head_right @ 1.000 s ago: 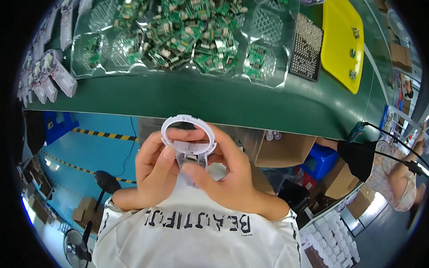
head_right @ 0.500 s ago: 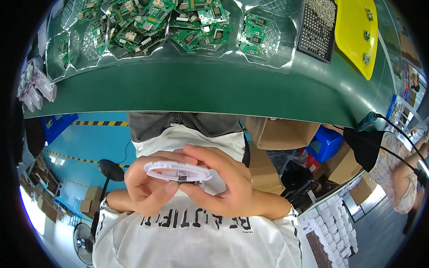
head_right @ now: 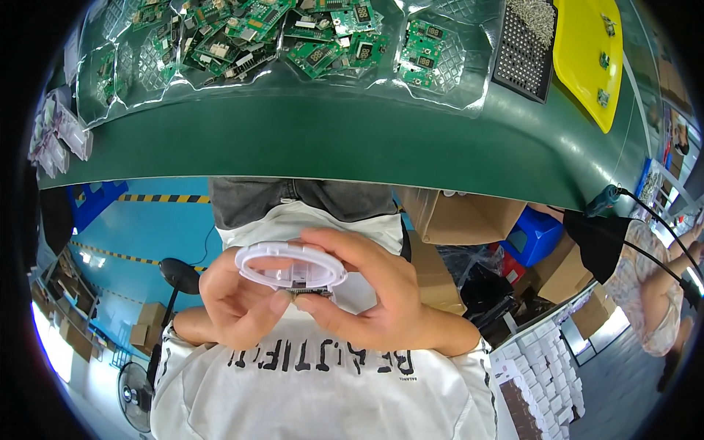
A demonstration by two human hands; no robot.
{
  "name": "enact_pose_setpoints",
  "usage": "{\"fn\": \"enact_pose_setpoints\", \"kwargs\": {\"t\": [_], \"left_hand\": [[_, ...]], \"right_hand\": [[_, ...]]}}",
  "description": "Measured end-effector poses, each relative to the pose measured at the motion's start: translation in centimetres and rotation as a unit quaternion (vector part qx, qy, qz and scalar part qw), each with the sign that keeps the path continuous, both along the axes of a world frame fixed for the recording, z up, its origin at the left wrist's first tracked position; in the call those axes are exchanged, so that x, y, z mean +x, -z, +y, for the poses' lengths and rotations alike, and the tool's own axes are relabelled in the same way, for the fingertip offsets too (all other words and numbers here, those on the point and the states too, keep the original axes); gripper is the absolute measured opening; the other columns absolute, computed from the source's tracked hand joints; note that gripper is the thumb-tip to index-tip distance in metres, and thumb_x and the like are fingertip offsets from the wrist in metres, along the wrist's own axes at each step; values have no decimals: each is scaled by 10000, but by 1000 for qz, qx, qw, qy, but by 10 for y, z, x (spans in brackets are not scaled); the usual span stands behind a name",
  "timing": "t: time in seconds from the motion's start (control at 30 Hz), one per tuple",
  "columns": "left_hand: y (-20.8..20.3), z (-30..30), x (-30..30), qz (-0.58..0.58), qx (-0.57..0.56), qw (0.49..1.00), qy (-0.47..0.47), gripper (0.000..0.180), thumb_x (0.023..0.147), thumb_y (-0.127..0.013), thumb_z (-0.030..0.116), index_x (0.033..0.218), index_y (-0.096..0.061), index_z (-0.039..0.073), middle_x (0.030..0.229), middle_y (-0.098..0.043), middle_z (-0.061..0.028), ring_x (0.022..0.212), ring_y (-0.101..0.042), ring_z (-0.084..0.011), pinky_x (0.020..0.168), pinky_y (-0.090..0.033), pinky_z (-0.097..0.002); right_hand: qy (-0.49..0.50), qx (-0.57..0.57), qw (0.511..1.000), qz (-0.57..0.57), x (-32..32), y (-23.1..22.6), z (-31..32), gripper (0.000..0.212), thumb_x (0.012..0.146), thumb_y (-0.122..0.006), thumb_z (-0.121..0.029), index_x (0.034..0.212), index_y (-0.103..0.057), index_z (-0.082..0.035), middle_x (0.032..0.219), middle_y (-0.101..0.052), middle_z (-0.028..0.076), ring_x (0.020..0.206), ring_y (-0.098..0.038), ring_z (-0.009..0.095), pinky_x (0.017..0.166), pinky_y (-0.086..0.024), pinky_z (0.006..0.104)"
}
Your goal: The person inserts printed circuit boards into white plastic handheld device housings by hand on a factory production line.
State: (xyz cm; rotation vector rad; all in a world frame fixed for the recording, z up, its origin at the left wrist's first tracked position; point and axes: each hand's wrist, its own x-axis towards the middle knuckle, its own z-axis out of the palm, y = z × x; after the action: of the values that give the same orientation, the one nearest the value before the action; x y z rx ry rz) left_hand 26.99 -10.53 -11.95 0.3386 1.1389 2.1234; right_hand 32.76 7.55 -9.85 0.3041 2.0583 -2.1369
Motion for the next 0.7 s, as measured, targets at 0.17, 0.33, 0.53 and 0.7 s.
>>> {"fn": "enact_pose_setpoints", "kwargs": {"t": [0.17, 0.33, 0.53, 0.7], "left_hand": [[0, 3, -2, -93, 33, 995, 4, 451, 879, -427, -137, 1324, -350, -128, 1355, -443, -288, 1275, -471, -349, 1066, -382, -412], [0, 6, -10, -114, 27, 993, 17, 449, 880, -400, -150, 1324, -344, -119, 1375, -422, -278, 1293, -453, -341, 1086, -362, -421], [-2, 6, -11, -91, -5, 996, -2, 455, 873, -384, -165, 1323, -340, -110, 1352, -448, -270, 1285, -462, -329, 1075, -383, -415], [-7, 16, -11, -119, -28, 990, -67, 387, 869, -458, -111, 1254, -414, -114, 1273, -527, -287, 1208, -539, -297, 1005, -450, -363]], "right_hand": [[-2, -26, 998, -55, -1, -1, 0, 623, 806, -715, -46, 1350, -429, 56, 1183, -607, 140, 986, -629, 163, 779, -549, 283], [22, -35, 995, -85, -9, -2, -1, 602, 815, -698, -34, 1355, -439, 30, 1189, -608, 124, 1008, -625, 146, 780, -546, 272], [20, -46, 994, -94, -14, -3, -2, 607, 807, -709, -32, 1353, -448, 18, 1205, -602, 115, 1030, -619, 142, 774, -542, 255], [20, -46, 995, -89, -20, -2, 2, 599, 815, -711, -30, 1354, -452, 6, 1206, -603, 93, 1035, -613, 130, 769, -536, 247]]}}
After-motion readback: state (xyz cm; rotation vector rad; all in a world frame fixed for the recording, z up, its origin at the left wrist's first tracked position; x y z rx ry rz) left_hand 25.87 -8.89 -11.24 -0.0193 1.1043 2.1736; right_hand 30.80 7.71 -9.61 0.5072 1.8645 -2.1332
